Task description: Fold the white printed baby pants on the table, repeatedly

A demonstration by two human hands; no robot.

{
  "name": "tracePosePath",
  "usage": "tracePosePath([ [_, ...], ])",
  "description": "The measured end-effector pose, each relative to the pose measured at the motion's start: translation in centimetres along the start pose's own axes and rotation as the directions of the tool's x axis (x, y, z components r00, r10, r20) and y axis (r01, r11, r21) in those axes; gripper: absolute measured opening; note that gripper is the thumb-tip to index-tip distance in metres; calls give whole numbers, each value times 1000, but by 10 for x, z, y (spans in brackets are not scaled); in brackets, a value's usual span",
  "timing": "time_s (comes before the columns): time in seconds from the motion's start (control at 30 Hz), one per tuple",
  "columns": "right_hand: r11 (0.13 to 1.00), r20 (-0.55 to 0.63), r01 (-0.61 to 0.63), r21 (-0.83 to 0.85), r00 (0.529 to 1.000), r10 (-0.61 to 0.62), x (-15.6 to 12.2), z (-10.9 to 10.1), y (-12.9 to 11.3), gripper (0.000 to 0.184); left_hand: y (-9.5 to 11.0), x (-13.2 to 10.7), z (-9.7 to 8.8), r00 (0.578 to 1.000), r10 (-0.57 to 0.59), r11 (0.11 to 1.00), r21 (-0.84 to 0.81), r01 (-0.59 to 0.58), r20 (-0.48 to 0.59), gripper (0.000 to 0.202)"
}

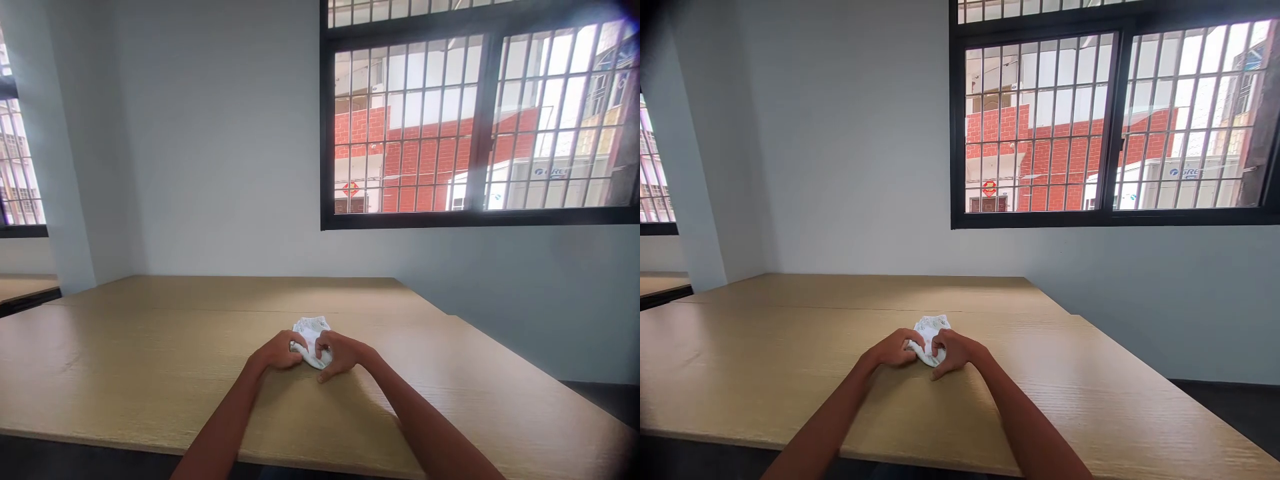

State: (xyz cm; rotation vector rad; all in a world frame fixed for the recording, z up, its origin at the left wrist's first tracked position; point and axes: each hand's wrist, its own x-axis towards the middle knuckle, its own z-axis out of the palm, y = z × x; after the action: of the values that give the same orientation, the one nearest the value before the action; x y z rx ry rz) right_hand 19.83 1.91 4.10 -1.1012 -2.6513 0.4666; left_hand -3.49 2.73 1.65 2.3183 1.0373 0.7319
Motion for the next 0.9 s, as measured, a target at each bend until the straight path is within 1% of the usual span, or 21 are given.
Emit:
tracePosePath([
  [0.1,1000,-56,-6,5,998,6,1,2,4,42,-6,6,0,993,-49,992,-120,35,-109,21],
  [0.17,1000,-90,-7,26,996,9,3,1,7,33,-13,10,0,988,-70,984,-170,46,-138,19],
  [0.23,999,-111,0,54,994,6,4,-1,10,18,-20,14,1,980,-105,974,-216,68,-168,24],
  [0.3,995,-133,14,98,991,0,5,-4,12,8,-27,17,3,965,-152,959,-268,91,-215,30],
  [0.37,989,-164,21,150,986,4,6,-7,15,4,-32,18,5,947,-198,942,-318,112,-253,35],
  [0.43,979,-191,14,202,981,26,6,-7,18,5,-36,19,7,935,-237,923,-363,131,-264,37],
  [0.5,968,-202,-9,253,977,62,6,-5,22,8,-37,19,7,932,-263,906,-397,149,-250,39],
  [0.6,947,-195,-61,317,972,128,6,0,28,14,-36,16,5,938,-278,887,-430,168,-206,41],
  [0.63,941,-190,-81,330,970,151,6,2,30,16,-35,14,4,942,-281,881,-437,178,-182,44],
  [0.77,925,-173,-157,345,958,227,7,7,36,21,-33,9,1,954,-291,865,-445,230,-71,68],
  [0.83,924,-172,-181,337,953,249,9,9,38,24,-31,10,1,963,-266,867,-448,218,-47,68],
  [0.9,931,-191,-180,316,950,248,10,10,38,24,-30,11,2,971,-234,870,-455,189,-43,61],
])
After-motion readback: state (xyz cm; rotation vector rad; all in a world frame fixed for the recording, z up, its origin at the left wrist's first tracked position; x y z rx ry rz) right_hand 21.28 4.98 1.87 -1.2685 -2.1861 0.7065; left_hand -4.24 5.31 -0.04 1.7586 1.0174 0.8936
